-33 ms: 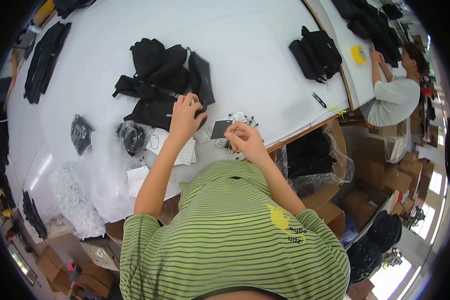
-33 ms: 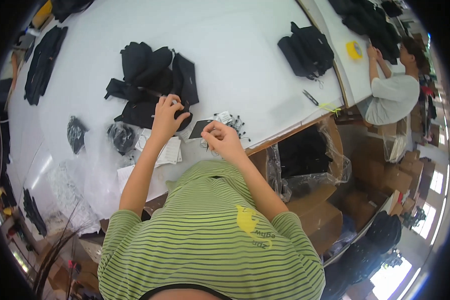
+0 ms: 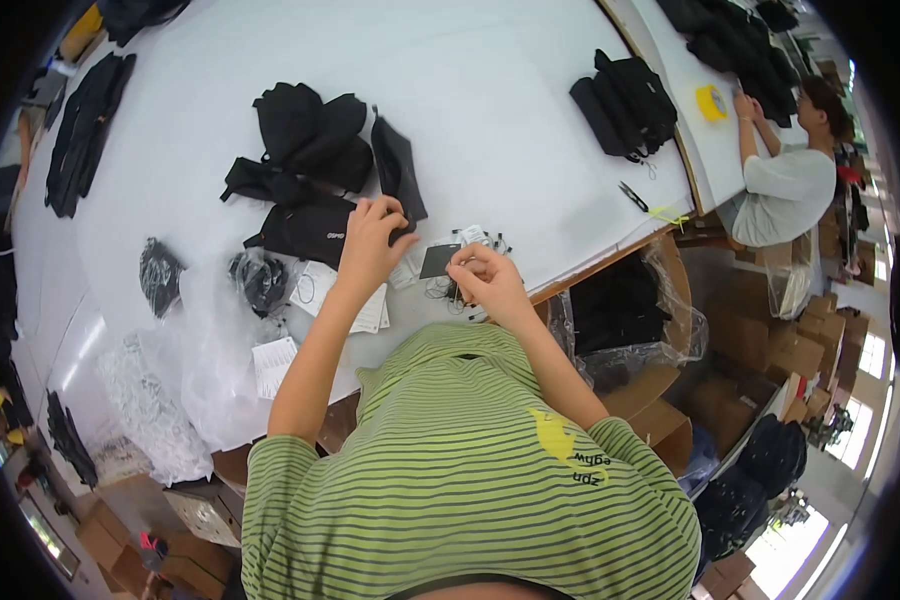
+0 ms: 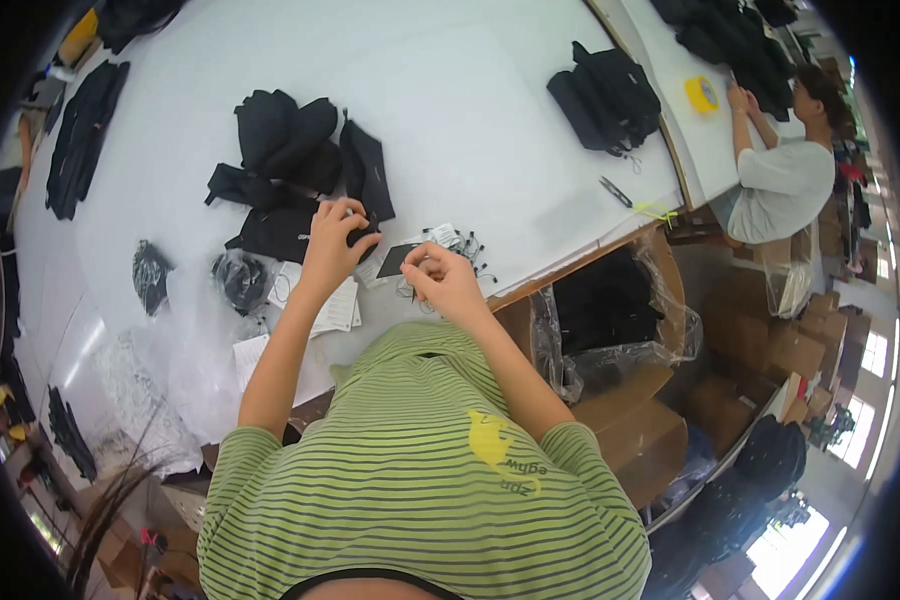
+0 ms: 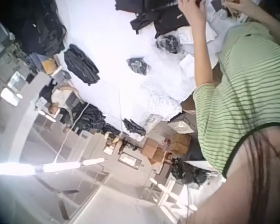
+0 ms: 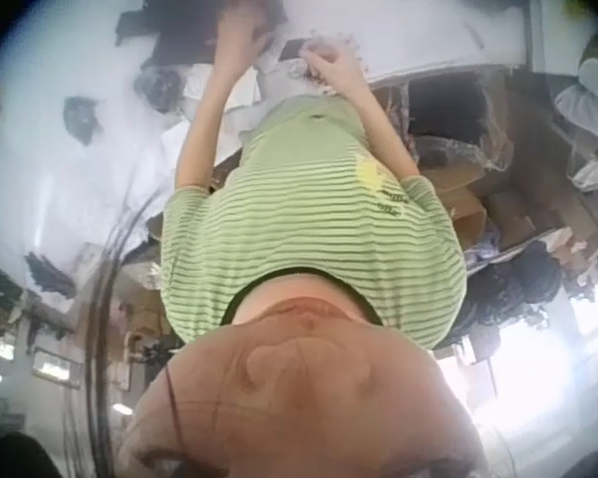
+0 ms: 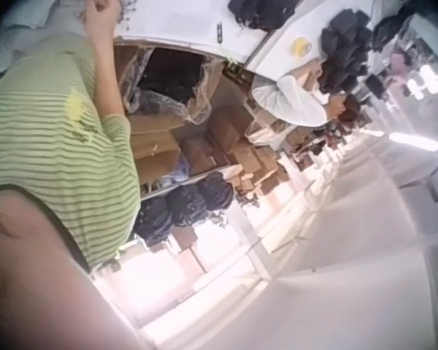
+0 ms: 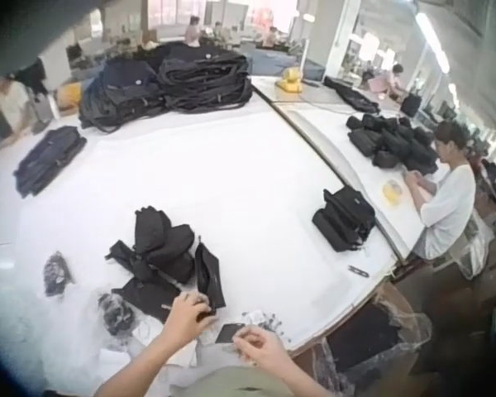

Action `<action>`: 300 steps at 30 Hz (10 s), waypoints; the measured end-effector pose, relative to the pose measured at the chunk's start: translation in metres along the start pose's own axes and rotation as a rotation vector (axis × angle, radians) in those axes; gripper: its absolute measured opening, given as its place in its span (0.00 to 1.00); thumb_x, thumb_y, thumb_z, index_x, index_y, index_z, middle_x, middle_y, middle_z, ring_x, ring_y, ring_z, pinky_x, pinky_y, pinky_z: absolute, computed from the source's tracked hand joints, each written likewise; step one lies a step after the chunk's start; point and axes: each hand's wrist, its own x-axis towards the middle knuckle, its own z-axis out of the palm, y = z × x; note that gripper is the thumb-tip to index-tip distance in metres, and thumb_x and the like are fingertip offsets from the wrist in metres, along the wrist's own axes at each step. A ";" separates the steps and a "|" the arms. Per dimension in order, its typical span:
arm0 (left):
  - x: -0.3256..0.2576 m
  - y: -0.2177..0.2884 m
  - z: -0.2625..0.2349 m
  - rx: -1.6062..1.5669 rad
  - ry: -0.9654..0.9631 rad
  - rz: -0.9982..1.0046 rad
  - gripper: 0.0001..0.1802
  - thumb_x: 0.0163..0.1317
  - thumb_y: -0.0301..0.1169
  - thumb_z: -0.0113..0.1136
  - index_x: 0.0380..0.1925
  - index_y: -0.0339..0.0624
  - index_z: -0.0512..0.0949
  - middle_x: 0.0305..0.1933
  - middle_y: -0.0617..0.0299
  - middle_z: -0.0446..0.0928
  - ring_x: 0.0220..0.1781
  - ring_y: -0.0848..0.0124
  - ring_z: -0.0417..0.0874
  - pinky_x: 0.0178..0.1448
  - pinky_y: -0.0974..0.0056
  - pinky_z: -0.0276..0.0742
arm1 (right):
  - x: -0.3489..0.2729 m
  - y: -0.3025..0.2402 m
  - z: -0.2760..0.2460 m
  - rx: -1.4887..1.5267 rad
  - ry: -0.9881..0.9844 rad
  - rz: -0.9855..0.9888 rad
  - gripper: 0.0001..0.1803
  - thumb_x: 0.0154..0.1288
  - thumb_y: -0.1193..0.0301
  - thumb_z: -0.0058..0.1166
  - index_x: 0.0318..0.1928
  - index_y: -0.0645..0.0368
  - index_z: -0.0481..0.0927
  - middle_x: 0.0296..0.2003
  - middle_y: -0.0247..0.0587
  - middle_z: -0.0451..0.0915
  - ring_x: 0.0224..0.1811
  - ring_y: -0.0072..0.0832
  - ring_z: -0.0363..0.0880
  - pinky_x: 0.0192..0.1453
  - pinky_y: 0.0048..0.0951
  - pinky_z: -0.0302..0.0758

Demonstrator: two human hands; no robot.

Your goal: The person is sorting black pouches, packing them into a large box, and then attaching labels to individual pouches.

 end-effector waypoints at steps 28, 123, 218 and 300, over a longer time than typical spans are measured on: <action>-0.140 0.136 -0.058 -0.611 0.355 -0.434 0.03 0.59 0.24 0.61 0.32 0.37 0.79 0.32 0.68 0.75 0.23 0.86 0.66 0.25 0.78 0.60 | -0.098 -0.018 0.029 -0.464 -0.130 -0.424 0.07 0.60 0.71 0.58 0.37 0.60 0.77 0.16 0.29 0.69 0.18 0.17 0.65 0.25 0.23 0.63; -0.181 0.125 -0.068 -0.067 0.150 0.146 0.18 0.41 0.26 0.68 0.36 0.42 0.78 0.30 0.64 0.79 0.31 0.67 0.79 0.38 0.65 0.71 | -0.111 -0.046 0.007 -0.718 -0.372 -0.288 0.10 0.60 0.69 0.56 0.35 0.64 0.80 0.23 0.38 0.79 0.23 0.21 0.76 0.29 0.23 0.71; -0.175 0.100 -0.062 -0.706 -0.096 -0.739 0.09 0.52 0.25 0.65 0.29 0.33 0.76 0.25 0.65 0.77 0.28 0.80 0.74 0.36 0.73 0.68 | 0.020 0.140 -0.235 -0.773 1.308 0.296 0.51 0.49 0.54 0.66 0.67 0.65 0.55 0.55 0.57 0.66 0.58 0.47 0.65 0.58 0.42 0.68; -0.124 0.132 -0.051 -0.178 -0.079 0.264 0.11 0.52 0.31 0.66 0.31 0.39 0.75 0.56 0.52 0.67 0.55 0.52 0.73 0.61 0.54 0.67 | -0.086 -0.051 -0.032 -1.267 -0.416 -0.183 0.18 0.57 0.51 0.58 0.25 0.52 0.85 0.16 0.41 0.77 0.21 0.39 0.76 0.29 0.34 0.72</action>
